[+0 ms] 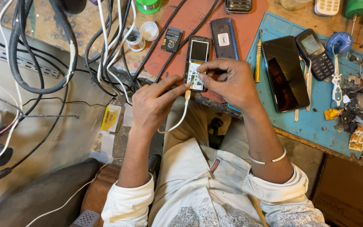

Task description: The person works on a feature phone at a cluttered repair bench. They pry open the phone's back cover and battery, unscrew and lift the keypad board with a screwdriver, apply liquid from a bottle and scrub the keypad contacts with a brush, then reassemble the keypad and press it back into the phone body.

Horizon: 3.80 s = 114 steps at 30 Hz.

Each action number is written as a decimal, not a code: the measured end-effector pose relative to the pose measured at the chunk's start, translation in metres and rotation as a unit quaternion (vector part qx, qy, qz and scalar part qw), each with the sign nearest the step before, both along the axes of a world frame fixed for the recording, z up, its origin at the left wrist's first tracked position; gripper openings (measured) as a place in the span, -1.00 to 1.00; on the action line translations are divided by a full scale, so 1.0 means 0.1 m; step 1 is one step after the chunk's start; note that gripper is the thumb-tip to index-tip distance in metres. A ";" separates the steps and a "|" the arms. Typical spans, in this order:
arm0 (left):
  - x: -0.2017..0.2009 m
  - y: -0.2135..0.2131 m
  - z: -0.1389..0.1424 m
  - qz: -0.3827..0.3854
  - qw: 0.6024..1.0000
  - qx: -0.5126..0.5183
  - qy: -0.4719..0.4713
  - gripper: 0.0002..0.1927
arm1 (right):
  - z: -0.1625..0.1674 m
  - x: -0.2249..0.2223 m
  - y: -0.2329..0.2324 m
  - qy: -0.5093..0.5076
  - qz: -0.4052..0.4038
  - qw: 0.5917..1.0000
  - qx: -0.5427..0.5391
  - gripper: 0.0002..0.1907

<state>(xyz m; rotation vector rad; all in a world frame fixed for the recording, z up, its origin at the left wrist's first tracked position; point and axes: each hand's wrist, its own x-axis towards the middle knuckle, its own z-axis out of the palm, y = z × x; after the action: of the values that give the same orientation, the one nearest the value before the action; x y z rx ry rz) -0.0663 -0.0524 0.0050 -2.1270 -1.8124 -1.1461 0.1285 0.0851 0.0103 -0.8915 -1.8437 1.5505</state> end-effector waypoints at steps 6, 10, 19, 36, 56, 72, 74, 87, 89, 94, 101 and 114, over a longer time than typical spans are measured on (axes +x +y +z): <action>0.00 0.00 0.00 0.003 1.000 -0.005 0.000 -0.65 | 0.00 -0.01 -0.01 0.003 -0.004 1.000 0.011 -0.86; 0.00 -0.01 0.00 0.004 1.000 -0.010 0.001 -0.64 | 0.00 -0.01 0.00 -0.002 -0.002 1.000 0.022 -0.86; 0.01 -0.01 0.00 0.005 1.000 -0.004 -0.030 -0.67 | 0.01 -0.01 -0.01 0.003 -0.005 1.000 0.022 -0.87; 0.01 -0.01 -0.02 0.006 0.999 -0.002 -0.033 -0.68 | 0.00 0.03 0.01 0.033 0.011 0.999 -0.003 -0.84; -0.01 -0.02 0.01 0.003 1.000 -0.019 0.014 -0.64 | 0.01 0.01 -0.03 -0.004 0.000 1.000 0.004 -0.83; -0.01 -0.03 0.04 -0.002 0.999 -0.028 0.026 -0.63 | 0.01 0.00 -0.03 0.048 -0.001 0.997 0.066 -0.86; -0.01 -0.03 0.04 0.000 0.999 -0.029 0.026 -0.62 | -0.01 -0.01 -0.02 0.047 -0.007 0.997 0.062 -0.85; 0.00 -0.03 0.05 0.001 0.999 -0.029 0.019 -0.63 | -0.01 -0.02 -0.02 0.018 -0.021 0.995 0.092 -0.84; 0.00 -0.03 0.05 -0.001 0.999 -0.030 0.017 -0.63 | -0.01 -0.02 -0.02 0.014 -0.023 0.995 0.098 -0.84; 0.01 -0.03 0.07 0.000 0.999 -0.031 0.015 -0.63 | -0.01 -0.02 -0.02 0.008 -0.029 0.994 0.109 -0.85; 0.00 -0.04 0.08 -0.006 0.999 -0.032 0.011 -0.63 | 0.00 -0.02 -0.02 0.017 -0.024 0.990 0.136 -0.84; -0.02 -0.03 0.11 -0.028 0.998 -0.050 -0.012 -0.58 | 0.26 0.01 -0.55 -0.235 -0.029 0.813 0.532 -0.45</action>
<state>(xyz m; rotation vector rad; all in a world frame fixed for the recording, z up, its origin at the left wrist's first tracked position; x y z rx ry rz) -0.0683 -0.0554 0.0157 -2.2416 -1.8701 -1.1200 0.1298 0.0303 0.0359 -0.7483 -2.5027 0.0477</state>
